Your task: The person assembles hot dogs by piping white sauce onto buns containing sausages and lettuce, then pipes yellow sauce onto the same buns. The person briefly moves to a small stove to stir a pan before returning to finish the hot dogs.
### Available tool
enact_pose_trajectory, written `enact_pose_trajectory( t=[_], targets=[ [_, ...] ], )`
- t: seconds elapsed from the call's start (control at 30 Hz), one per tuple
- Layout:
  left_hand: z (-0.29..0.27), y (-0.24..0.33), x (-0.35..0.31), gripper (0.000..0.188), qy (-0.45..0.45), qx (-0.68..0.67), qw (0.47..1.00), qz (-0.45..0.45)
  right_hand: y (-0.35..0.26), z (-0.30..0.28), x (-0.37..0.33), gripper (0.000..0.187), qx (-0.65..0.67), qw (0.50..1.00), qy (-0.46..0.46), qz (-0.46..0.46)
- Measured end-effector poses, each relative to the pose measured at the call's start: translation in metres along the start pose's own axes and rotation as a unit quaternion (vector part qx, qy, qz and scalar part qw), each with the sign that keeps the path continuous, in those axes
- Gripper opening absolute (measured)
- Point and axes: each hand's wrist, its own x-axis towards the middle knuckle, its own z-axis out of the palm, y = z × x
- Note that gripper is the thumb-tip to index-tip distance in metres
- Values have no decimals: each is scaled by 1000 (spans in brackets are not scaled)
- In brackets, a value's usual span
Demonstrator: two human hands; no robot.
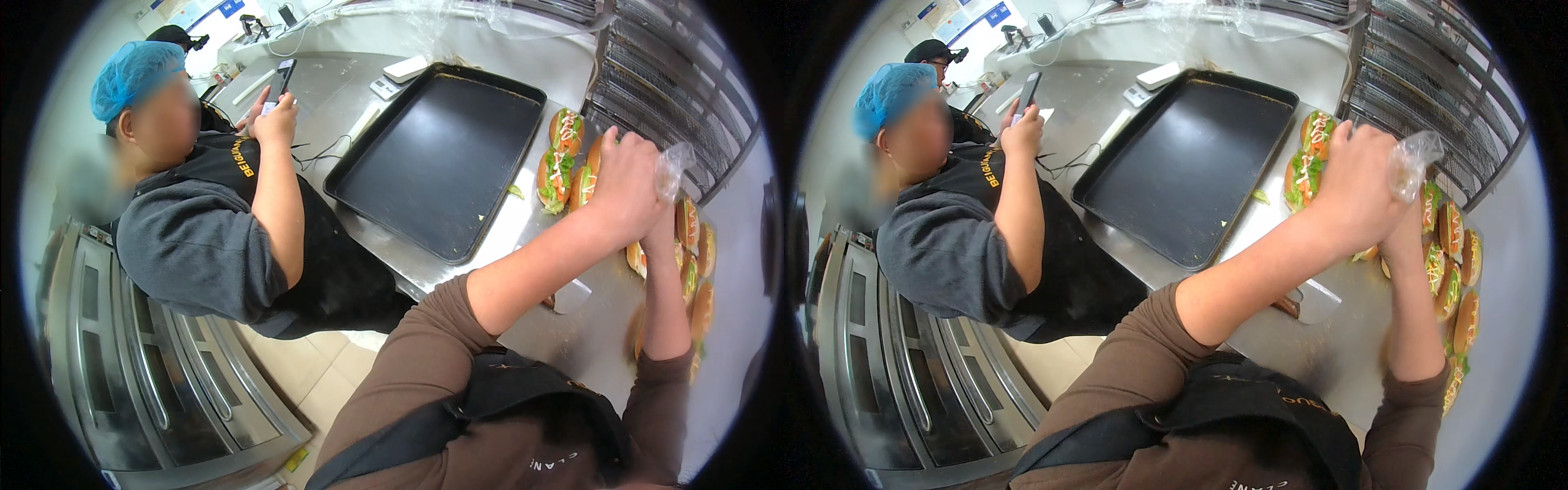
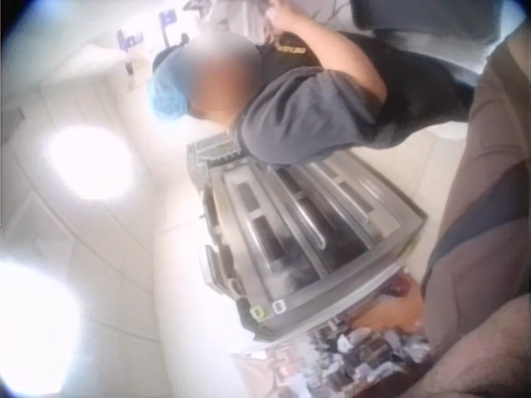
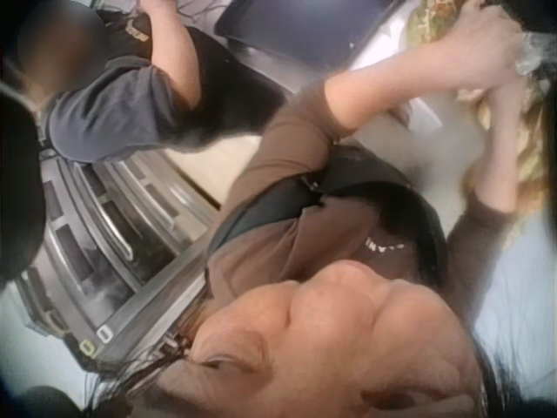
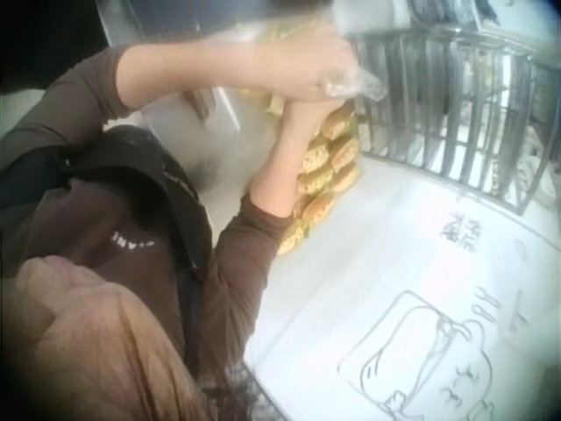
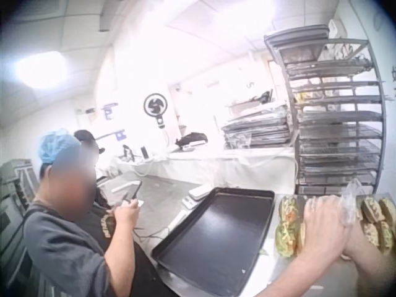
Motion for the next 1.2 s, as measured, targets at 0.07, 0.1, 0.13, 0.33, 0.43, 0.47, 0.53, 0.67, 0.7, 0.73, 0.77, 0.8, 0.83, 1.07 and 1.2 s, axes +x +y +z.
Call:
enact_pose_trajectory(
  t=[0.07,0.1,0.13,0.33,0.43,0.47,0.53,0.67,0.7,0.73,0.77,0.8,0.83,1.07,1.2],
  targets=[
    [3,-2,-2,23,0,-3,999,45,-1,5,2,23,26,1000,11,-4],
    [8,-2,-4,22,-1,-14,998,67,-1,7,2,21,45,999,16,-2],
    [13,0,-6,22,23,-21,995,99,0,11,1,19,67,998,20,1],
    [48,25,-16,15,-15,0,997,75,20,27,3,19,249,966,64,6],
    [48,42,-41,16,-60,-116,988,87,46,30,8,25,388,917,87,18],
    [50,48,-49,17,-74,-120,987,82,57,30,9,27,371,920,121,42],
    [58,62,-61,22,-97,-142,982,82,81,19,11,37,358,929,89,-7],
    [70,90,-82,24,-158,-199,966,55,113,3,-7,38,410,901,139,36],
    [73,96,-85,26,-177,-210,960,59,117,-4,-10,37,418,893,163,25],
    [74,98,-88,29,-189,-221,955,66,121,-10,-12,36,431,884,182,10],
    [74,99,-90,33,-213,-224,949,66,123,-16,-13,35,441,878,187,6],
    [78,98,-90,34,-219,-227,947,60,126,-19,-12,35,421,885,197,6],
    [83,96,-90,34,-219,-231,946,54,129,-22,-11,36,404,890,209,10],
    [112,50,-83,22,-210,-305,929,-11,165,-18,9,29,284,928,230,77],
    [120,23,-75,20,-190,-346,917,-53,186,3,29,26,322,905,265,85]
  ],
)
